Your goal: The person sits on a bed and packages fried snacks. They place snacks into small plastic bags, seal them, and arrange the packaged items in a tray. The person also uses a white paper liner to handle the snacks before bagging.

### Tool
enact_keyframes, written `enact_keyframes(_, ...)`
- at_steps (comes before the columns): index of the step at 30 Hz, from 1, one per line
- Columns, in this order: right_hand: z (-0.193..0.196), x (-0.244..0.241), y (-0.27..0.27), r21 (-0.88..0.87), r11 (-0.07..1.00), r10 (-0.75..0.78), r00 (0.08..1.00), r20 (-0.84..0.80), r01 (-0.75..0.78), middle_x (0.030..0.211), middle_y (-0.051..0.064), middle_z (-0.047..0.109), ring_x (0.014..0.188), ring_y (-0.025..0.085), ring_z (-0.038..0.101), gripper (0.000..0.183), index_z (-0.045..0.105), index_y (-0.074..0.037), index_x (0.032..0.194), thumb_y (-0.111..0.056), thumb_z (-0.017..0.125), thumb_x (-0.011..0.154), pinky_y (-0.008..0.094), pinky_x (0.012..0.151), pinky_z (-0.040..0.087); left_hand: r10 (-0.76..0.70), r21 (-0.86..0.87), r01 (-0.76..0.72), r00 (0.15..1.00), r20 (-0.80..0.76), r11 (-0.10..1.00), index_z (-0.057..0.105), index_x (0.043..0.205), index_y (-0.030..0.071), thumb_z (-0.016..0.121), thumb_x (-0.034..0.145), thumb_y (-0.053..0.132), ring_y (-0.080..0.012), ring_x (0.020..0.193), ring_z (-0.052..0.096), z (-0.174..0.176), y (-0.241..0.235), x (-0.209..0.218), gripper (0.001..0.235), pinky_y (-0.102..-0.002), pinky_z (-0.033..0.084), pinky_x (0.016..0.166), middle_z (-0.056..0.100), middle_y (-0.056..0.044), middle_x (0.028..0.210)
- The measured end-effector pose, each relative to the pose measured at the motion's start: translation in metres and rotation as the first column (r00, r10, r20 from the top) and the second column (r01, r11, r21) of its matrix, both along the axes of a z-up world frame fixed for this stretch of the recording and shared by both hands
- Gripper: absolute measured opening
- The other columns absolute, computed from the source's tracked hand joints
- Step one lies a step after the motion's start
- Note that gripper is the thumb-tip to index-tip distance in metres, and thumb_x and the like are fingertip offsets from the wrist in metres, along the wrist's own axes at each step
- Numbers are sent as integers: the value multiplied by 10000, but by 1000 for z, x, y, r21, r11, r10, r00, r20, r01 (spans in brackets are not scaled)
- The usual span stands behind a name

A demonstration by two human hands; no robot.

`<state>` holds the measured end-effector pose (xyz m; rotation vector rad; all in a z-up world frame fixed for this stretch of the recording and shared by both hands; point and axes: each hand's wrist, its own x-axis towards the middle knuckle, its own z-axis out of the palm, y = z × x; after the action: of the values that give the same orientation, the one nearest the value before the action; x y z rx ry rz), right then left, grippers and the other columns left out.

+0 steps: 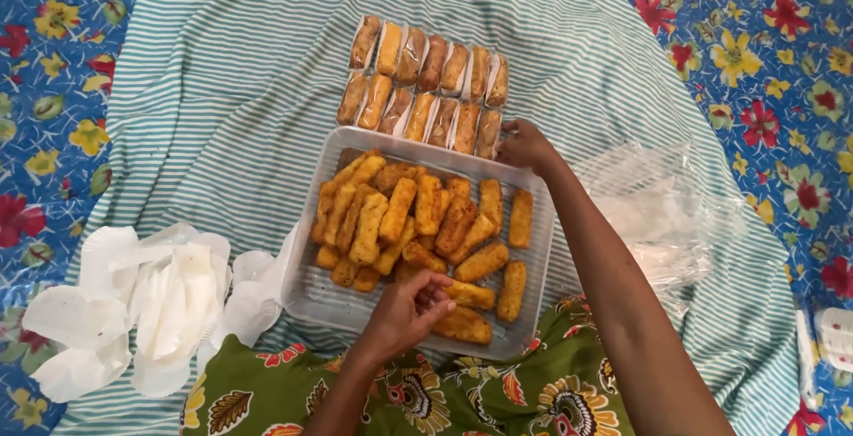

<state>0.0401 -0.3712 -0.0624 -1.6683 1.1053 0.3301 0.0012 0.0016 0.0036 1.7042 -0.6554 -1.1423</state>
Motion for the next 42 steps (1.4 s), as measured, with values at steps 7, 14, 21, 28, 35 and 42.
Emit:
enact_keyframes(7,19,-2,8,-101,994,40,999,-18,-42,997,130,643,824,224,643,464,485,-72,1360,-194,678,956,338,672,555,-4,-8,4,1000,-8,1000,707,1160,133,734,922,246,-119,748,639,0,-1,0,265,-279,533,649,706,-3,901)
enact_keyframes(14,14,3,11,-78,992,93,994,-48,-97,1091,159,681,881,249,691,567,421,-44,1456,-191,670,968,383,730,557,-11,-16,11,1000,8,1000,703,1170,128,730,924,240,-130,770,657,-6,0,0,272,-295,543,668,712,-11,921)
enact_keyframes(21,2,6,8,-1,1000,13,1000,23,-13,1175,187,610,930,259,687,544,412,-20,1454,-134,645,976,352,784,627,-25,13,25,1000,8,1000,704,1175,130,727,924,227,-132,785,661,0,-2,2,270,-297,545,678,709,-13,926)
enact_keyframes(28,1,-11,8,-111,994,0,996,85,9,919,87,643,831,214,679,659,383,-46,1529,-81,664,934,328,720,565,8,-12,-7,994,112,1000,711,1111,134,741,917,245,-132,771,653,-15,-2,3,226,-294,554,668,704,0,894)
enact_keyframes(35,44,-64,46,-171,939,-125,757,641,300,1215,208,627,1098,323,664,422,597,-22,1315,-264,727,995,471,876,609,168,-111,-149,965,199,983,752,817,82,783,916,273,-196,555,674,-35,-3,4,217,-296,512,484,703,-90,608)
enact_keyframes(42,53,-127,114,168,877,-443,619,649,450,851,124,742,773,205,747,344,735,-57,1016,-359,577,1059,359,765,638,211,-401,-98,946,246,911,744,1016,56,817,888,179,-318,776,755,-17,-5,6,191,-355,645,634,702,-138,837)
